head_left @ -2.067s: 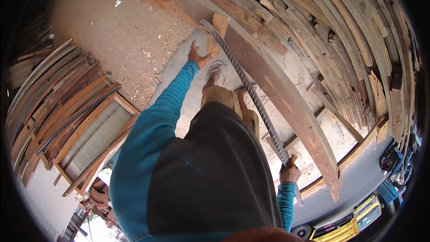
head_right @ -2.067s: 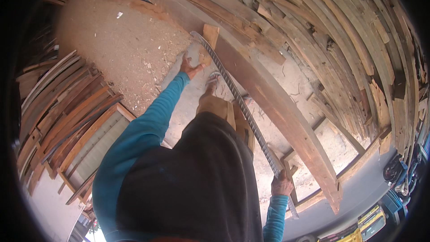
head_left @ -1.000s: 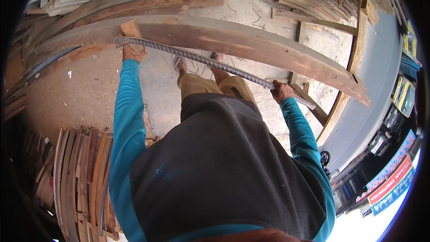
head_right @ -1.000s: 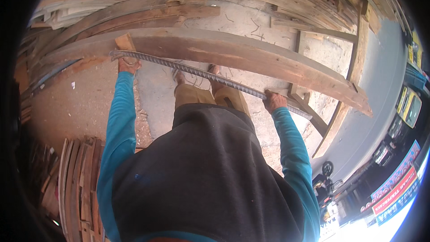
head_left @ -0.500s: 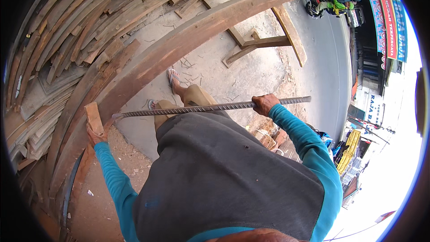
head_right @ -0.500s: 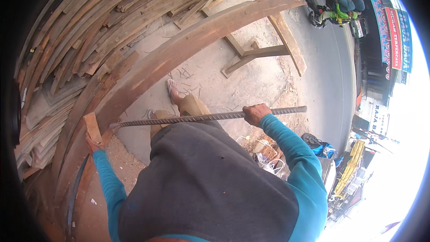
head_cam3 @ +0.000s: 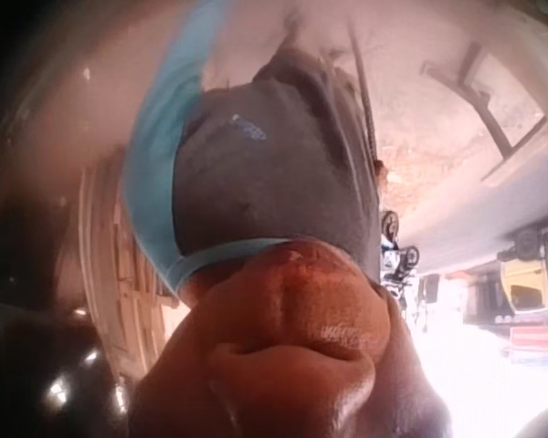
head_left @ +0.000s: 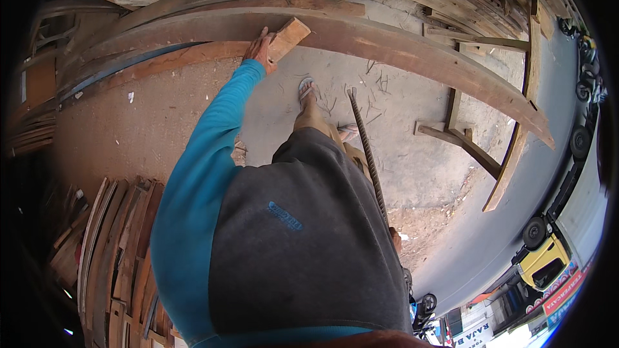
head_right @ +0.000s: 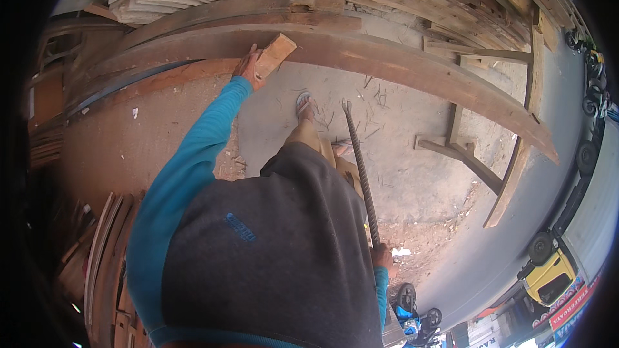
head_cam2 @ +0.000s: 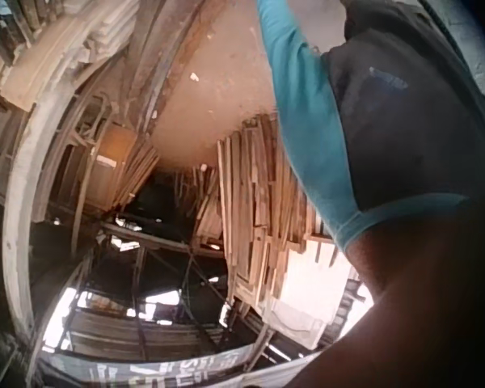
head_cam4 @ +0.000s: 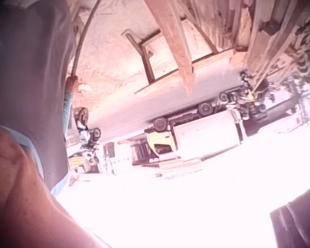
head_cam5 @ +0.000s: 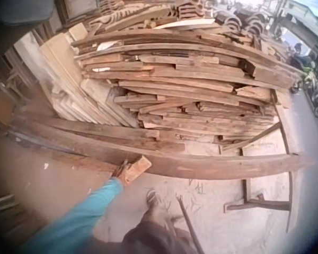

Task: The person processes a long piece of wood by hammering it, using a tool to pull out nails, and using a long metal bar to pry off smaller pieces of wood.

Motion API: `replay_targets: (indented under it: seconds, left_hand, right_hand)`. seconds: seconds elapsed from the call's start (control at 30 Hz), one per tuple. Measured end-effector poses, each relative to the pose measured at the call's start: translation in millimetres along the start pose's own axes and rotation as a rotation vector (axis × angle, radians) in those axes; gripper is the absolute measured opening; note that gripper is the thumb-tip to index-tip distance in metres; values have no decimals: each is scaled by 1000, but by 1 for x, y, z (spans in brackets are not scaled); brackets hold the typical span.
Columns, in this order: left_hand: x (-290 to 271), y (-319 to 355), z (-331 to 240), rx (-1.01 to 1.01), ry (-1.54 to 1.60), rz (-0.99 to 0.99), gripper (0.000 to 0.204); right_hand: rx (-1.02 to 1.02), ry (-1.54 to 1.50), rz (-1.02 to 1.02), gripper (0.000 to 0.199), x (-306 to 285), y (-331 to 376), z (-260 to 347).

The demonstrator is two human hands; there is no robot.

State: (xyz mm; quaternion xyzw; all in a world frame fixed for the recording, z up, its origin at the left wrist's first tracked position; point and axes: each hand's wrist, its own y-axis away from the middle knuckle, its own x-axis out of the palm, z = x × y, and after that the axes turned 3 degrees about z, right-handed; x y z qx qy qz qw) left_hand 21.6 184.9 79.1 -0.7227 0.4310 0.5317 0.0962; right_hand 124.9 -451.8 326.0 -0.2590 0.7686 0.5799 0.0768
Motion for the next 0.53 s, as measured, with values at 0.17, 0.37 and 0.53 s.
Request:
replay_targets:
  seconds: [0.17,0.37,0.53]
  left_hand:
    - [25,52,-86,104,118,204,95]
    - [144,134,-108,-57,650,170,98]
    - [169,141,-158,-378,597,166,107]
  right_hand:
    - [63,-204,78,36,98,-36,-46]
    - [211,-571,133,46,143,-108,-64]
    - [331,-818,246,58,268,-175,-70]
